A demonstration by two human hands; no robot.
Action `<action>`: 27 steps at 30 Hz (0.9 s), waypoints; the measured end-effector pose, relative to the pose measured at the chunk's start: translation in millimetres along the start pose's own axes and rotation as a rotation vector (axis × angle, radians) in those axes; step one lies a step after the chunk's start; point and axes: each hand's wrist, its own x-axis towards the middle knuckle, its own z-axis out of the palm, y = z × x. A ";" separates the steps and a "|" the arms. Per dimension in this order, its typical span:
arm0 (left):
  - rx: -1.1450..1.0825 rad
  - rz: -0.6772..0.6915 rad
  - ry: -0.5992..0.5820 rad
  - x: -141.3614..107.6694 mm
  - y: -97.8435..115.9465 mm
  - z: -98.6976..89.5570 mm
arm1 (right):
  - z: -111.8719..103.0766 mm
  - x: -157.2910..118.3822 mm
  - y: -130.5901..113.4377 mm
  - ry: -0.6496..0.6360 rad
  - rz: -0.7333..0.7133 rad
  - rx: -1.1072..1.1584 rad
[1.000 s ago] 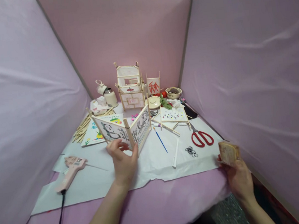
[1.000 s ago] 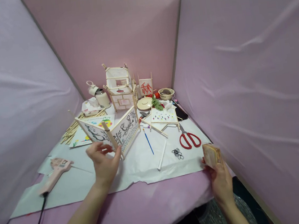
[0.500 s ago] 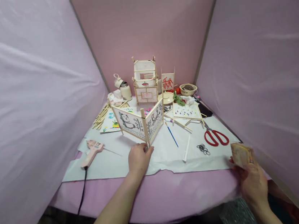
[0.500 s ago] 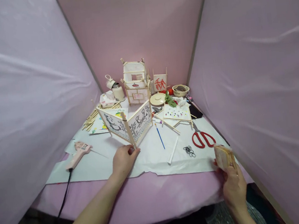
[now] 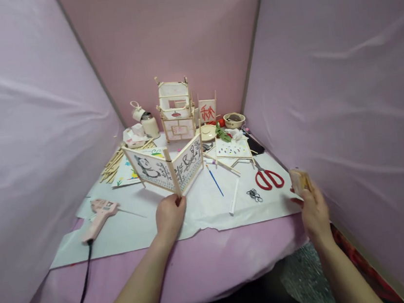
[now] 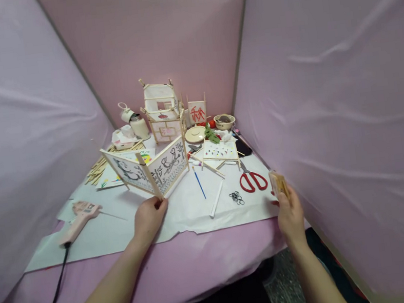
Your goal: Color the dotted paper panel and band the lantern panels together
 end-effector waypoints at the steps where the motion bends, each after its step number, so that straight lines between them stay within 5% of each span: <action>1: 0.005 -0.001 -0.005 0.6 -0.2 -0.1 | 2.5 8.7 -2.6 0.007 -0.008 -0.003; 9: 0.010 0.004 -0.013 2.2 -3.7 2.2 | 38.2 65.7 11.9 0.065 -0.272 -0.428; 15: 0.011 0.004 -0.018 2.5 -2.3 1.5 | 62.8 89.8 12.3 -0.011 -0.231 -0.640; 18: 0.016 -0.005 -0.031 2.2 -2.2 1.3 | 66.2 82.4 9.7 -0.122 -0.213 -0.734; 24: 0.014 0.011 -0.011 1.1 -2.4 1.1 | 42.1 39.5 8.0 -0.050 -0.389 -0.640; 27: 0.024 0.005 -0.015 0.6 -1.7 1.2 | 27.5 22.9 2.4 -0.221 -0.396 -0.557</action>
